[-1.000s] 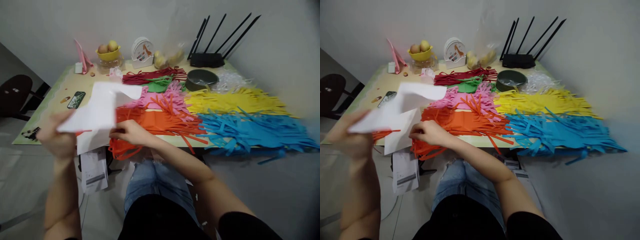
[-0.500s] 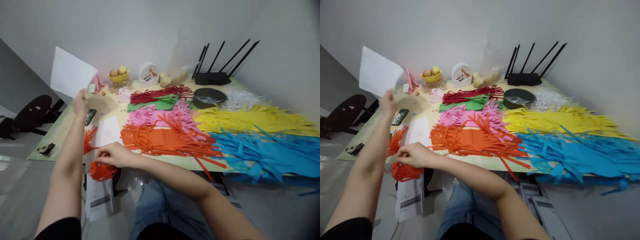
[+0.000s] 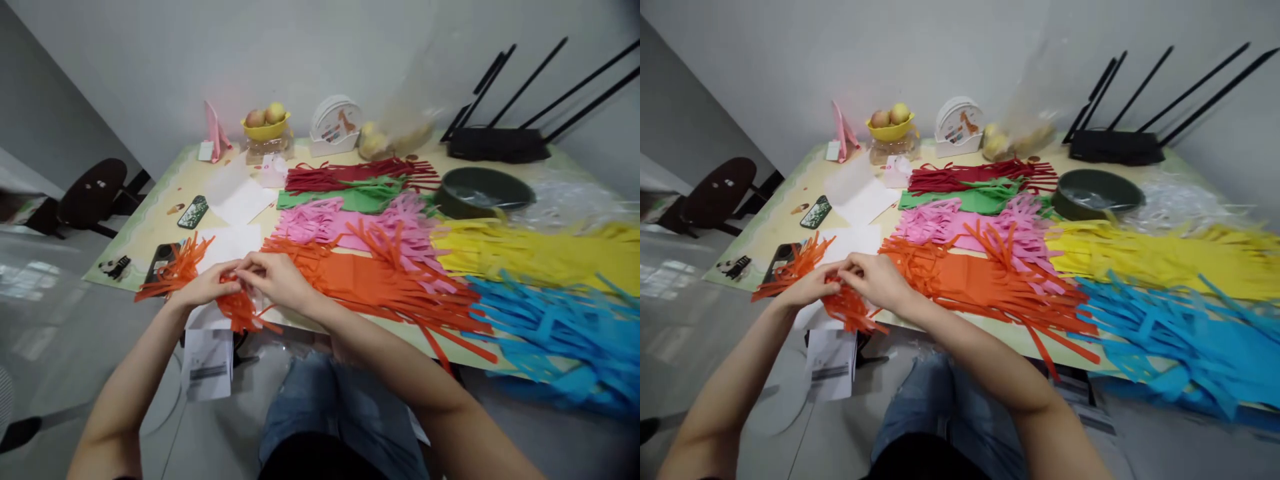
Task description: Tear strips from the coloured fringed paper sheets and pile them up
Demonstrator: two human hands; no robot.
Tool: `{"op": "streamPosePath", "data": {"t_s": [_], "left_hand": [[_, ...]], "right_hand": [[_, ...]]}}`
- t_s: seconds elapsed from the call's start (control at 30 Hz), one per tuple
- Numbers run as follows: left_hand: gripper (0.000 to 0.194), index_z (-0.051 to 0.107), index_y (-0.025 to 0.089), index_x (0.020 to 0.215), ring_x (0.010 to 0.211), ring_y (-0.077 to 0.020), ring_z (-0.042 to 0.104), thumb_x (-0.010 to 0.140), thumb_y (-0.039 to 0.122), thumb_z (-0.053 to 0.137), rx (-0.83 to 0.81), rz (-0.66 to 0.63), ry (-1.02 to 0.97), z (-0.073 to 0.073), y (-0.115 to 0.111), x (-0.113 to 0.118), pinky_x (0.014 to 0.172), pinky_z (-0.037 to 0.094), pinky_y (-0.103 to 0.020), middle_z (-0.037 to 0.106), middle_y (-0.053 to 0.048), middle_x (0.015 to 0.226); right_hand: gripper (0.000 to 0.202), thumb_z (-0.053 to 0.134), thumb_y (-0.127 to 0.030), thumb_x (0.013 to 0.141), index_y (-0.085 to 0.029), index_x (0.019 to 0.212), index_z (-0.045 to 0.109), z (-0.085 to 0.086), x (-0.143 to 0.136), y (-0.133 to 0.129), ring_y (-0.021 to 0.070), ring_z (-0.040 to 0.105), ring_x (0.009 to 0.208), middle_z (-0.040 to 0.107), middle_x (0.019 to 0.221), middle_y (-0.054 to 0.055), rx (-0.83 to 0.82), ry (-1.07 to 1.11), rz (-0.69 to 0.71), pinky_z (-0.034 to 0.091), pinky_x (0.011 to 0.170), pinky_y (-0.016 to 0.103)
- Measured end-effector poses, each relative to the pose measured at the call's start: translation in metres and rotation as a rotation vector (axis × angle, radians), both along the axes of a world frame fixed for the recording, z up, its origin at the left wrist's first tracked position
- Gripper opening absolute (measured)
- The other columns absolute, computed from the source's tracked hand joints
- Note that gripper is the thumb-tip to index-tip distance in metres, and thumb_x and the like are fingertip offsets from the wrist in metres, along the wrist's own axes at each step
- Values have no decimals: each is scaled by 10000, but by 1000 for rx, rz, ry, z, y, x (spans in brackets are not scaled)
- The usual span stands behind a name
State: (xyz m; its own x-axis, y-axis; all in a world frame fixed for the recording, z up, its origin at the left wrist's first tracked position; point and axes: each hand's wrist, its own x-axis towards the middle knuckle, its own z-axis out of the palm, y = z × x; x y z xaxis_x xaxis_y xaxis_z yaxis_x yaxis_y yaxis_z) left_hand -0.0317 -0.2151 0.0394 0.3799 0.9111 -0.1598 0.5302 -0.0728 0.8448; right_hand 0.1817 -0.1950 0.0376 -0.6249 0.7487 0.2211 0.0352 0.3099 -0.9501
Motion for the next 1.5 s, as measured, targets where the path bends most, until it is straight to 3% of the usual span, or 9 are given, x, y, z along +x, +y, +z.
{"op": "streamPosePath", "data": {"t_s": [0.1, 0.27, 0.47, 0.67, 0.9, 1.03, 1.23, 1.4, 1.5], "left_hand": [[466, 736, 202, 969, 783, -234, 714, 839, 631, 609, 122, 170, 191, 11, -35, -33, 738, 597, -353, 747, -89, 876], [426, 688, 228, 982, 1153, -339, 614, 864, 616, 556, 633, 510, 652, 16, -14, -96, 1081, 430, -567, 708, -88, 929], [462, 701, 183, 1086, 1255, -409, 576, 851, 543, 534, 482, 212, 922, -33, -1, -100, 1119, 306, -680, 680, -188, 1258], [634, 681, 164, 1120, 1140, -445, 649, 811, 688, 503, 604, 122, 923, -8, 20, -84, 945, 514, -632, 717, -194, 1159], [341, 651, 204, 1153, 1022, -308, 702, 974, 446, 490, 973, -203, 373, -19, 0, 130, 912, 573, -455, 721, -121, 1149], [263, 661, 193, 1159, 1013, -217, 712, 999, 337, 510, 924, -421, 168, -43, -10, 232, 909, 580, -343, 735, -91, 1146], [283, 705, 165, 1116, 1085, -225, 690, 1009, 309, 487, 861, -586, 19, -44, -6, 390, 981, 549, -366, 735, -103, 1170], [321, 654, 156, 1272, 1275, -228, 589, 979, 216, 538, 663, -782, 196, -37, -5, 554, 1093, 446, -326, 656, -121, 1337], [280, 701, 70, 1146, 1186, -291, 636, 920, 221, 634, 602, -735, 288, -51, 3, 606, 1009, 494, -363, 694, -204, 1186]], "right_hand": [[188, 569, -270, 966, -149, 1074, 664, -8, -12, -7, 122, 708, 778, 772, 976, 70, -45, 62, 6, 526, 754, 232], [401, 592, -279, 971, -149, 1348, 556, -41, -12, -24, 218, 656, 1102, 706, 1235, 155, 257, -213, 4, 495, 994, 381], [309, 560, -266, 982, -108, 1236, 637, -68, 54, -56, 252, 644, 1119, 718, 1174, 166, 407, -244, -129, 519, 988, 409], [268, 555, -304, 988, -168, 1192, 665, -68, 169, -75, 222, 685, 1061, 744, 1140, 123, 506, -280, -400, 554, 939, 386], [263, 521, -313, 982, -180, 1055, 735, -56, 402, -63, 220, 727, 949, 771, 1075, 109, 461, -750, -1186, 572, 869, 357], [276, 504, -224, 957, -119, 896, 751, -60, 523, -86, 201, 720, 859, 775, 936, 160, 342, -951, -1245, 552, 864, 339], [424, 733, -65, 712, -131, 1130, 762, -84, 570, -105, 278, 694, 1110, 720, 1234, 167, 229, -1118, -918, 529, 980, 372], [303, 601, -178, 892, -189, 1139, 775, -89, 584, -97, 273, 680, 1137, 700, 1285, 148, 194, -1184, -828, 503, 964, 367], [281, 558, -193, 931, -206, 1097, 784, -88, 591, -93, 245, 685, 1105, 725, 1248, 109, 184, -1199, -822, 495, 900, 312]]}}
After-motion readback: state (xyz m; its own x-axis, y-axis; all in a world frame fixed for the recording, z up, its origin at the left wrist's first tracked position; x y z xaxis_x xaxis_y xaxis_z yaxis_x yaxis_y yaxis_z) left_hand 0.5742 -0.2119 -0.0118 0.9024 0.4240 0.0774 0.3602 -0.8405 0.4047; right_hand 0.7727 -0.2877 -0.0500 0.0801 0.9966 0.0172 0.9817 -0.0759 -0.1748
